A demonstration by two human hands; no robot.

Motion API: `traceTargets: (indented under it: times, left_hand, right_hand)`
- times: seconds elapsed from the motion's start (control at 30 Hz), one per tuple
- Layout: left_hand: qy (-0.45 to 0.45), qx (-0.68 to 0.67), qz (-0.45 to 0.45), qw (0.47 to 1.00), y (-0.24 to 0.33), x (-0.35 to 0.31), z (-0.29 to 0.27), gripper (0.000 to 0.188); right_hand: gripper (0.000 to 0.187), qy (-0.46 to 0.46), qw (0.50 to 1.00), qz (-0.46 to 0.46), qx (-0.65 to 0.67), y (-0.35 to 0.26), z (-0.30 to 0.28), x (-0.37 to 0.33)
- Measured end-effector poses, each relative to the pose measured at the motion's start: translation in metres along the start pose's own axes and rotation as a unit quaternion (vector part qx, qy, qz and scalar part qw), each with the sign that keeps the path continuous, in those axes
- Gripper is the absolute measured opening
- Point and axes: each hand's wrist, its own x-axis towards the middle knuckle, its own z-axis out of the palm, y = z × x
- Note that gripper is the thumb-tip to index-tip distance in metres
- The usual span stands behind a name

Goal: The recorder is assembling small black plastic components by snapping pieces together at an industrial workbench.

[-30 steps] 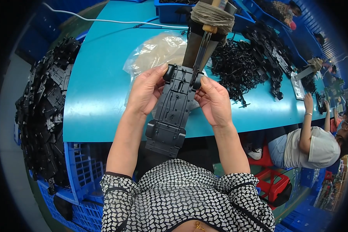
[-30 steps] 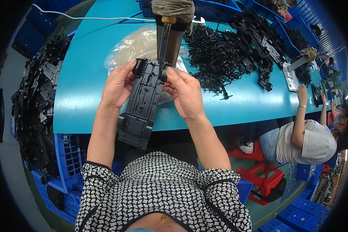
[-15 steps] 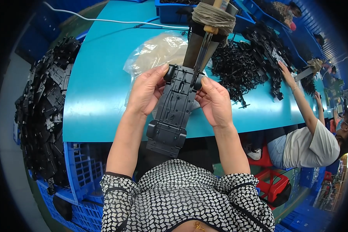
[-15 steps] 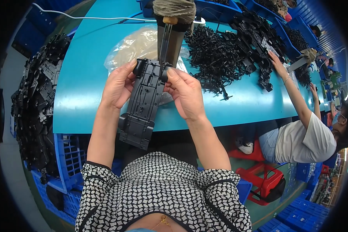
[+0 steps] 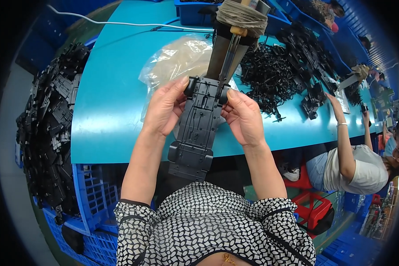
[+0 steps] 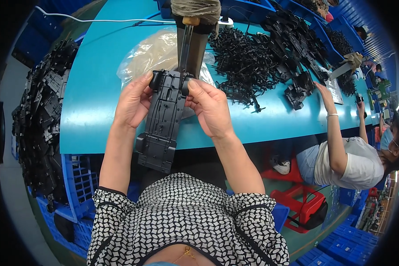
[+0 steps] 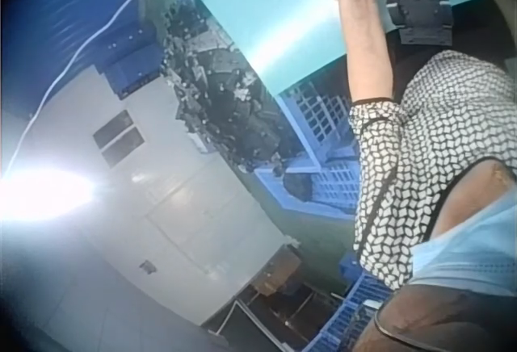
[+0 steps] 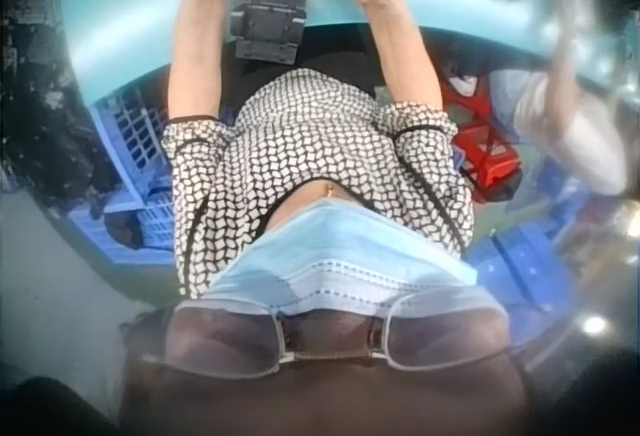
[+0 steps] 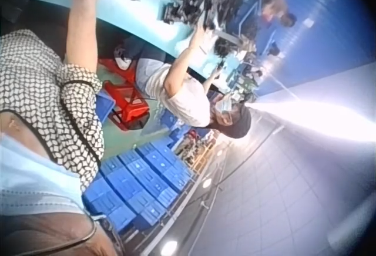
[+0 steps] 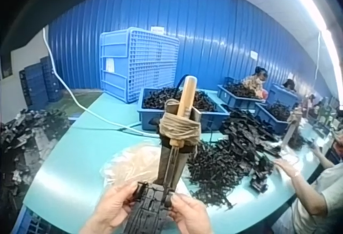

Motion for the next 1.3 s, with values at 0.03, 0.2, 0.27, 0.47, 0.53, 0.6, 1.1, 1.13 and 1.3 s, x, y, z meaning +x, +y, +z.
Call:
traceTargets:
  times: [0.03, 0.2, 0.27, 0.47, 0.53, 0.6, 1.1, 1.13, 1.3]
  left_hand:
    - [0.005, 0.002, -0.004, 1.0, -0.001, -0.001, -0.001, 0.032]
    - [0.002, 0.011, -0.017, 1.0, -0.004, -0.011, -0.006, 0.035]
    - [0.004, 0.01, -0.011, 1.0, -0.009, -0.017, -0.003, 0.038]
    - [-0.035, 0.014, 0.008, 0.999, -0.011, -0.033, -0.01, 0.042]
    - [-0.034, 0.013, -0.002, 0.999, -0.013, -0.038, -0.004, 0.041]
    - [-0.054, 0.009, -0.013, 0.998, -0.022, -0.042, -0.007, 0.041]
    - [0.123, 0.32, 0.218, 0.914, -0.047, -0.088, -0.042, 0.029]
    - [0.114, 0.348, 0.224, 0.903, -0.05, -0.089, -0.04, 0.028]
    - [0.109, 0.404, 0.252, 0.873, -0.057, -0.089, -0.044, 0.026]
  right_hand:
    - [0.027, -0.002, 1.0, 0.004, 0.0, 0.001, 0.0, -0.001]
    - [0.026, -0.014, 0.999, 0.028, 0.006, 0.008, -0.007, -0.009]
    - [0.026, -0.014, 0.999, 0.033, 0.007, 0.007, -0.012, -0.014]
    - [0.023, -0.024, 0.999, 0.045, 0.002, -0.004, -0.006, -0.026]
    - [0.022, -0.045, 0.998, 0.049, -0.004, -0.003, -0.012, -0.03]
    - [0.022, -0.026, 0.997, 0.068, -0.002, 0.002, -0.022, -0.037]
    - [0.019, 0.142, 0.956, -0.198, 0.161, -0.128, -0.185, -0.055]
    - [0.019, 0.148, 0.947, -0.226, 0.172, -0.139, -0.2, -0.048]
    - [0.036, 0.312, 0.893, -0.261, 0.192, -0.17, -0.235, -0.005]
